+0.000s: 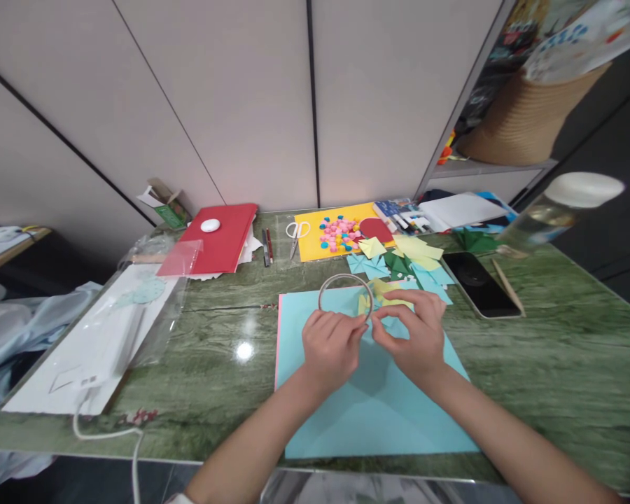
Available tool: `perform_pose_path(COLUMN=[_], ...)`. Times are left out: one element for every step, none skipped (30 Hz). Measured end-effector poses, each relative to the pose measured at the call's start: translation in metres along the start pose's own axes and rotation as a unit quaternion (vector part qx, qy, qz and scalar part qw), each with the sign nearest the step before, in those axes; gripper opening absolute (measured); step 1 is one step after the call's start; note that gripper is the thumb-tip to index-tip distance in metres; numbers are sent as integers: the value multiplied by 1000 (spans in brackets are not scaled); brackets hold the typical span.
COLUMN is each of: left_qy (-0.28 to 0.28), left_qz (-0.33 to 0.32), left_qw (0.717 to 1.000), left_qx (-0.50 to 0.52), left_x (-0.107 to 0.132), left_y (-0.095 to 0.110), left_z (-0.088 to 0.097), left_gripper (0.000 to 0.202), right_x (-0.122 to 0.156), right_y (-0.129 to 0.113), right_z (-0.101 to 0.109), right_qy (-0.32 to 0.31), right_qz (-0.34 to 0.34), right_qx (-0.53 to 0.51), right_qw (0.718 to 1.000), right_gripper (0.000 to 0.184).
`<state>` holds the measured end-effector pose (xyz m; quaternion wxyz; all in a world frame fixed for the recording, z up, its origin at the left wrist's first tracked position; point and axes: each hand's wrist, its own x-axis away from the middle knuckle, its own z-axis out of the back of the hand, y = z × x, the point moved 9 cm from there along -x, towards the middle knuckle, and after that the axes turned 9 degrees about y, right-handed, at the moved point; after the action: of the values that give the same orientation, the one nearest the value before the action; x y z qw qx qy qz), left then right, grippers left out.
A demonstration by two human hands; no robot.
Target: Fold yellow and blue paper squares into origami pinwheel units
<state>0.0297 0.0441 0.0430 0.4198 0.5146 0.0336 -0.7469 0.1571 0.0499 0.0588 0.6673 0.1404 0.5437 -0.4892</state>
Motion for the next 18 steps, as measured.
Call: perform_pose_path(left_qy=[6,12,12,11,4,-3,-12,-27,-42,-55,-73,-98,-117,-145,-160,-172,-180,-182], left_qz=[-5,-10,-19,-22,-15,-3,17,47,86,123,150,169,185,191,189,186,180,174], left_qw=[1000,1000,999,998,998,999,999,998,995,990,984,977,970,964,963,962,961,962], left_qx=[12,26,41,54,57,54,41,19,-5,-32,-60,-84,-103,-112,-110,-108,-104,-101], left_x=[1,1,2,2,2,1,-1,-2,-4,-5,-5,-4,-3,0,1,2,3,2], left_y=[4,9,13,14,12,5,-5,-20,-39,-58,-75,-90,-102,-111,-115,-116,-114,-110], left_z=[2,3,2,2,-1,-3,-6,-10,-12,-14,-16,-20,-22,-27,-31,-34,-36,-37], left_gripper=[7,6,6,6,8,9,11,13,15,17,17,18,18,18,17,16,16,17], right_x=[-1,-2,-3,-6,-8,-11,-13,-15,-16,-16,-14,-11,-7,-2,2,6,8,8], right_y=[8,19,32,45,58,70,79,85,88,89,89,89,88,89,89,89,89,88], right_z=[-1,-3,-5,-4,-2,0,1,1,-1,-5,-11,-18,-26,-34,-41,-47,-50,-50], right_qy=[1,-5,-12,-4,10,20,23,16,1,-21,-49,-80,-111,-141,-164,-182,-186,-180], right_qz=[-18,-42,-69,-94,-120,-147,-166,-172,-174,-171,-166,-160,-155,-153,-151,-148,-143,-129], right_qx=[1,8,9,1,-15,-35,-46,-42,-31,-14,3,18,25,24,20,14,9,8], right_qw=[1000,999,998,996,993,988,985,984,984,985,985,984,981,978,975,972,972,975], right_gripper=[8,6,5,5,6,8,11,18,28,38,49,57,63,66,67,65,62,60])
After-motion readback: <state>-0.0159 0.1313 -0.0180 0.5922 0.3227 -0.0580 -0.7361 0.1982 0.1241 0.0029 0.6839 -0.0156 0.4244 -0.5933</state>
